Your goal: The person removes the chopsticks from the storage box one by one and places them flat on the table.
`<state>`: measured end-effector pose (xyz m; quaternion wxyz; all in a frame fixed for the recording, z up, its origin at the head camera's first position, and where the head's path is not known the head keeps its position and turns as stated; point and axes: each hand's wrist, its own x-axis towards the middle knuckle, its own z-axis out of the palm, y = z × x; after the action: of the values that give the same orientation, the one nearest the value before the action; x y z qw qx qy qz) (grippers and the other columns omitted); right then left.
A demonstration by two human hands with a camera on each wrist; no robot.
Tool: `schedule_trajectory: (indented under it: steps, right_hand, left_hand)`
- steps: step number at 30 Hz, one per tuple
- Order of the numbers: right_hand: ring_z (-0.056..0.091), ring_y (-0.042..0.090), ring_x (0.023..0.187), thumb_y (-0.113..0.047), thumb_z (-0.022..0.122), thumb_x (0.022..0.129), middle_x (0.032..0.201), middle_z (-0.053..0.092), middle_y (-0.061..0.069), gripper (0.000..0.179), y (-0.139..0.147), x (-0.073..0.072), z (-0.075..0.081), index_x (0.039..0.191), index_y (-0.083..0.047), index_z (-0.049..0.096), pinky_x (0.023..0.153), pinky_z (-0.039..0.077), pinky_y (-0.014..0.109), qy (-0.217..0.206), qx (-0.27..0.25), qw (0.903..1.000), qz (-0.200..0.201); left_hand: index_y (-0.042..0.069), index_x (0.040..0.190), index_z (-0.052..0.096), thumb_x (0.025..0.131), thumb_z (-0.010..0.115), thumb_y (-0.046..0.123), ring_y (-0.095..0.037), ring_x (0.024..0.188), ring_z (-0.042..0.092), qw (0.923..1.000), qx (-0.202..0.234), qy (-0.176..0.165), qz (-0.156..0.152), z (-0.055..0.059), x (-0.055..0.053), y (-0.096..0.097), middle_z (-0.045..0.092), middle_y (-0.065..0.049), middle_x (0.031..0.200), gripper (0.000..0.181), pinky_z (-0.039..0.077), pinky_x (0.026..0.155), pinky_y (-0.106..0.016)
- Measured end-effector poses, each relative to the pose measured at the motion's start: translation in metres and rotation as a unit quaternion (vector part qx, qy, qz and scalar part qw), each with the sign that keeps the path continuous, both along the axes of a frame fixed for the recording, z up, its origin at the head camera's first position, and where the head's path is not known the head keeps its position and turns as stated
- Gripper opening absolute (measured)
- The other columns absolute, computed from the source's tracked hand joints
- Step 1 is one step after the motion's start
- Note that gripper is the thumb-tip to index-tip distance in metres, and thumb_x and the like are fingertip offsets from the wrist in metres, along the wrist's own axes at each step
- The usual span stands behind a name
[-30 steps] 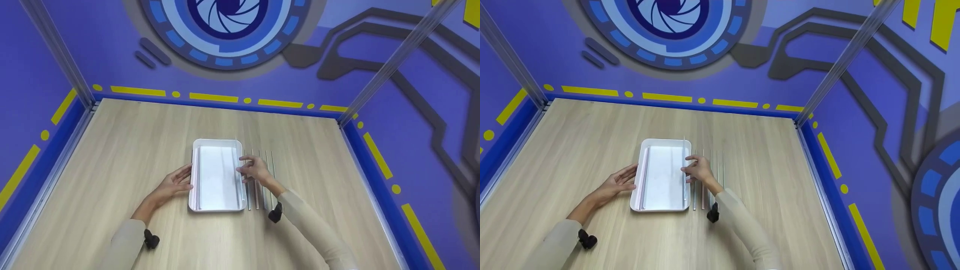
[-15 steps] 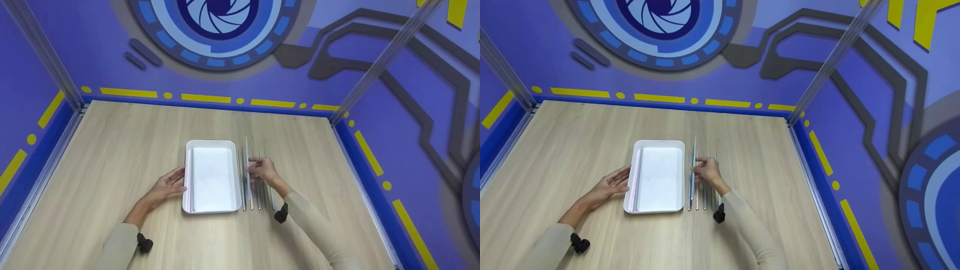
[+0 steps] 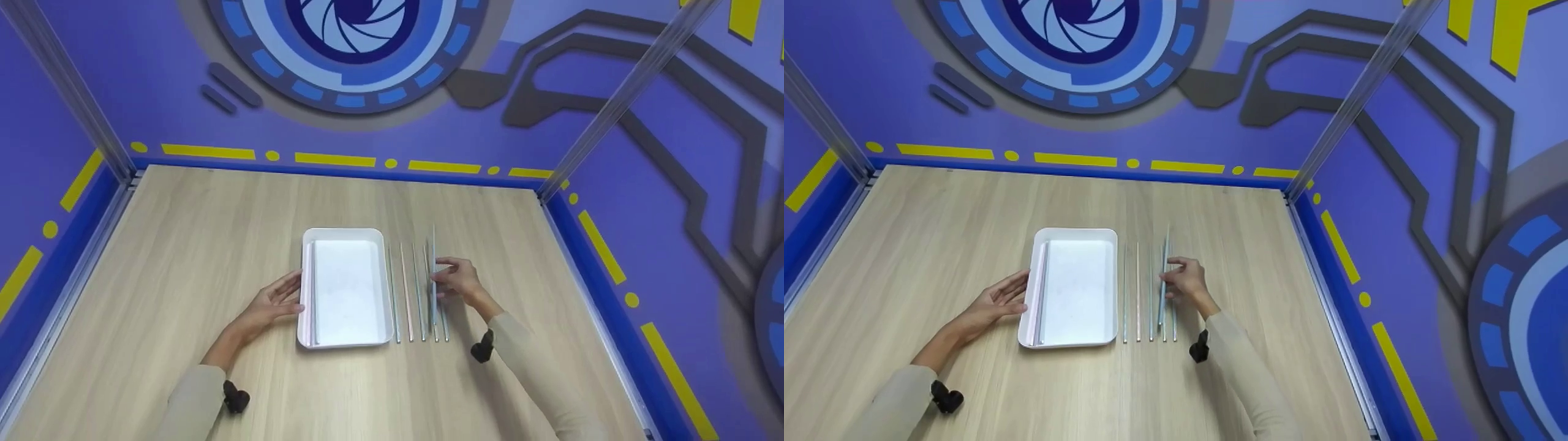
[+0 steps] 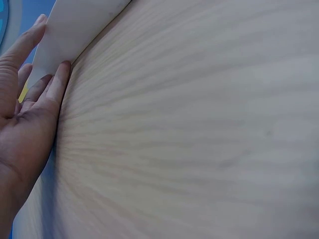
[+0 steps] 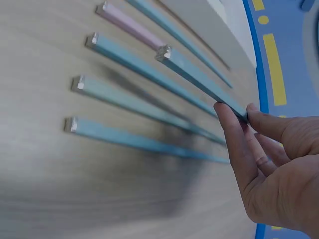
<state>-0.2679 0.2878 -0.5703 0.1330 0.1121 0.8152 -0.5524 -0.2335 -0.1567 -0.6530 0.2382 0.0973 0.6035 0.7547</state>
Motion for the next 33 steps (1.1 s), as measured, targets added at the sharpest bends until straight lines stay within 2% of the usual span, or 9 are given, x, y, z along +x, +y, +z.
schedule_trajectory:
  steps: [5, 12, 18, 22, 27, 33]
  right_hand:
    - [0.076, 0.021, 0.081, 0.0, 0.073, 0.091, 0.1, 0.075, 0.016, 0.048, 0.015, 0.001, -0.003, 0.137, 0.002, 0.061, 0.063, 0.068, 0.035, -0.008, 0.016, 0.9998, -0.013]
    - [0.077, 0.023, 0.086, 0.0, 0.073, 0.091, 0.103, 0.076, 0.016, 0.049, 0.031, 0.004, -0.008, 0.138, 0.003, 0.06, 0.063, 0.068, 0.036, -0.013, 0.05, 0.9987, -0.006]
    - [0.072, 0.017, 0.078, 0.001, 0.074, 0.09, 0.1, 0.077, 0.016, 0.047, 0.04, 0.007, -0.014, 0.135, 0.004, 0.062, 0.064, 0.067, 0.034, -0.019, 0.07, 0.9974, 0.003]
    - [0.072, 0.018, 0.077, 0.001, 0.076, 0.088, 0.098, 0.077, 0.015, 0.045, 0.042, 0.009, -0.019, 0.132, 0.003, 0.065, 0.064, 0.066, 0.032, -0.028, 0.07, 0.9972, -0.004]
    - [0.073, 0.017, 0.076, -0.001, 0.077, 0.088, 0.099, 0.075, 0.012, 0.049, 0.043, 0.01, -0.026, 0.135, -0.001, 0.064, 0.066, 0.068, 0.034, -0.051, 0.058, 0.9969, -0.015]
    - [0.071, 0.016, 0.071, 0.003, 0.075, 0.088, 0.097, 0.076, 0.012, 0.05, 0.044, 0.014, -0.034, 0.136, -0.001, 0.064, 0.062, 0.067, 0.031, -0.031, 0.044, 0.9982, -0.024]
  left_hand:
    - [0.006, 0.163, 0.017, 0.093, 0.071, 0.001, -0.034, 0.159, 0.015, 1.0, 0.001, 0.002, -0.001, -0.001, 0.0, 0.0, 0.014, -0.018, 0.172, 0.089, 0.041, 0.117, -0.02]
    - [0.007, 0.164, 0.016, 0.095, 0.068, 0.001, -0.037, 0.159, 0.014, 0.9999, 0.007, 0.003, -0.009, 0.0, 0.0, -0.001, 0.013, -0.019, 0.172, 0.086, 0.045, 0.115, -0.021]
    - [0.007, 0.164, 0.017, 0.094, 0.07, 0.002, -0.036, 0.159, 0.016, 1.0, 0.003, -0.007, -0.002, 0.001, 0.001, 0.001, 0.014, -0.018, 0.172, 0.087, 0.045, 0.115, -0.021]
    - [0.005, 0.163, 0.017, 0.094, 0.07, 0.001, -0.035, 0.159, 0.015, 0.9999, 0.004, -0.013, 0.003, 0.001, 0.002, 0.0, 0.014, -0.019, 0.172, 0.088, 0.045, 0.115, -0.021]
    - [0.005, 0.163, 0.017, 0.093, 0.07, 0.001, -0.035, 0.159, 0.015, 0.9999, 0.004, -0.008, 0.005, 0.0, 0.002, 0.0, 0.014, -0.019, 0.171, 0.088, 0.044, 0.116, -0.021]
    - [0.005, 0.163, 0.017, 0.093, 0.071, 0.002, -0.035, 0.159, 0.014, 1.0, 0.003, -0.006, 0.007, 0.002, 0.002, 0.001, 0.014, -0.018, 0.172, 0.089, 0.042, 0.117, -0.021]
